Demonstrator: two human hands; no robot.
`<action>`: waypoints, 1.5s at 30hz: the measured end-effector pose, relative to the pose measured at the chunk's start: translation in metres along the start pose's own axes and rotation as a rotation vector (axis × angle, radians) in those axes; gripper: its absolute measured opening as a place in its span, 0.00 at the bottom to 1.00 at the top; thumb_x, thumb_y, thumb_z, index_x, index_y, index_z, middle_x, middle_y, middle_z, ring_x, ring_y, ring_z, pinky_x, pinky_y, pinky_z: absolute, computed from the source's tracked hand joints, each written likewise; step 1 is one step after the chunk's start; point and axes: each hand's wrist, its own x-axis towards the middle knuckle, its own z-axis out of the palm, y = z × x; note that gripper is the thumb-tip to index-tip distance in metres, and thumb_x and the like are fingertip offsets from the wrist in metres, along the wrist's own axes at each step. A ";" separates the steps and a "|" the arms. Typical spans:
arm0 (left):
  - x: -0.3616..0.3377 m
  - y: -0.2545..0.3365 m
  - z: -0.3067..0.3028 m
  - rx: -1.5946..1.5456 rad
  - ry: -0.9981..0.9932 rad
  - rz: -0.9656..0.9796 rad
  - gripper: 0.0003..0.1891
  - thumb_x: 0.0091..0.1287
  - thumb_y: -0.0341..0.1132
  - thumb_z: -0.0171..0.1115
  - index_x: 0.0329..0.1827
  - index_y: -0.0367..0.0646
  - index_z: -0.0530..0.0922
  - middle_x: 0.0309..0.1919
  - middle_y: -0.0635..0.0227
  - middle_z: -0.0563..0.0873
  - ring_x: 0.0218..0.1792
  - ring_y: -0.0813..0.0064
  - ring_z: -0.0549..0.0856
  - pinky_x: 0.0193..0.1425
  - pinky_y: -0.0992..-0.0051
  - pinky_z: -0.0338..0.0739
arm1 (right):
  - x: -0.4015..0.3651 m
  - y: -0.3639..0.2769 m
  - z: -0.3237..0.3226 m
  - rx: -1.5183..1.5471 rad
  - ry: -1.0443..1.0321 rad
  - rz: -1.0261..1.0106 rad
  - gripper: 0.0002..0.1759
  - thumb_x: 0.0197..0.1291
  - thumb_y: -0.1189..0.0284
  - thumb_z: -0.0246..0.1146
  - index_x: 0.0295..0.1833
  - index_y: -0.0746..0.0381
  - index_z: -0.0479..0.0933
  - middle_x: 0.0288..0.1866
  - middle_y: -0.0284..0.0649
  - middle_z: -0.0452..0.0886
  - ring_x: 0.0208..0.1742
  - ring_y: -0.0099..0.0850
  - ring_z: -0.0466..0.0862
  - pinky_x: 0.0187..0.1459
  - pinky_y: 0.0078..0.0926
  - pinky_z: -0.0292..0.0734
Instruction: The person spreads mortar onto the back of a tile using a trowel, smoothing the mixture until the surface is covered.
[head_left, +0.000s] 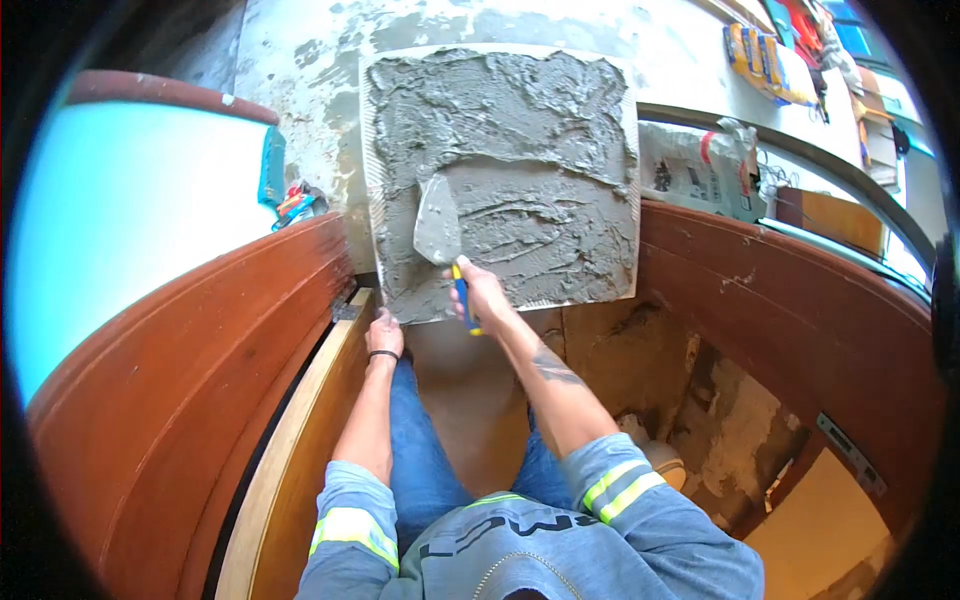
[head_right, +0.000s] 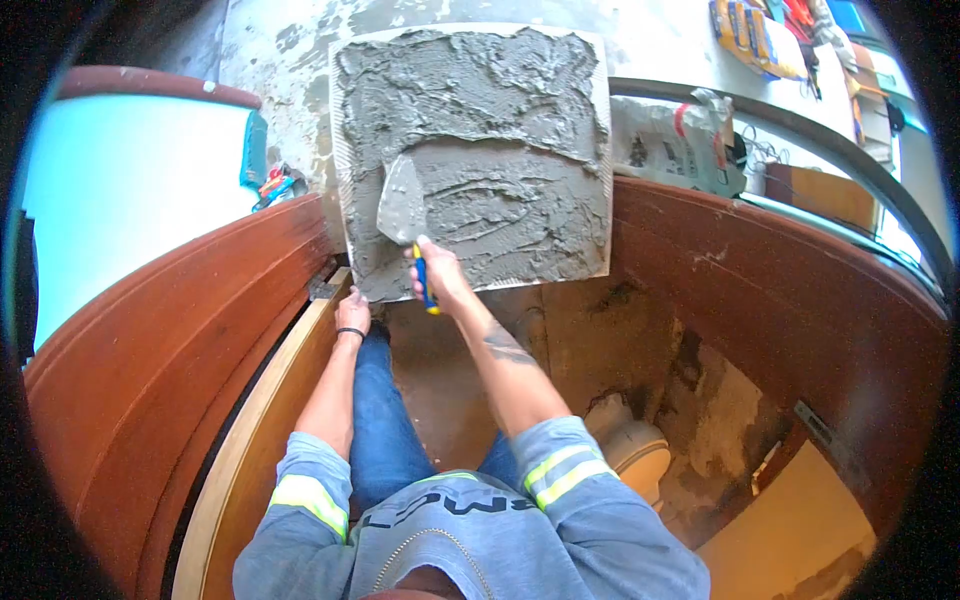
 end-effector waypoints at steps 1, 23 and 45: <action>-0.001 0.002 -0.001 -0.032 -0.003 -0.023 0.23 0.67 0.40 0.54 0.65 0.50 0.71 0.48 0.45 0.82 0.52 0.45 0.81 0.56 0.56 0.75 | 0.000 0.001 0.001 -0.169 0.029 -0.019 0.24 0.71 0.49 0.47 0.43 0.59 0.77 0.20 0.32 0.73 0.17 0.24 0.71 0.20 0.27 0.69; -0.005 0.000 0.002 -0.100 -0.040 -0.024 0.24 0.67 0.36 0.51 0.67 0.47 0.69 0.44 0.42 0.82 0.48 0.44 0.82 0.53 0.53 0.76 | -0.031 -0.102 -0.086 -2.032 0.062 -0.716 0.21 0.66 0.48 0.54 0.40 0.52 0.82 0.19 0.37 0.80 0.17 0.28 0.79 0.22 0.31 0.76; -0.005 0.002 -0.009 -0.097 -0.030 0.071 0.23 0.66 0.32 0.51 0.63 0.32 0.69 0.46 0.42 0.82 0.47 0.45 0.83 0.51 0.54 0.77 | 0.007 -0.058 0.010 -0.898 -0.059 -0.044 0.27 0.70 0.50 0.51 0.39 0.67 0.76 0.19 0.35 0.73 0.16 0.23 0.73 0.19 0.26 0.68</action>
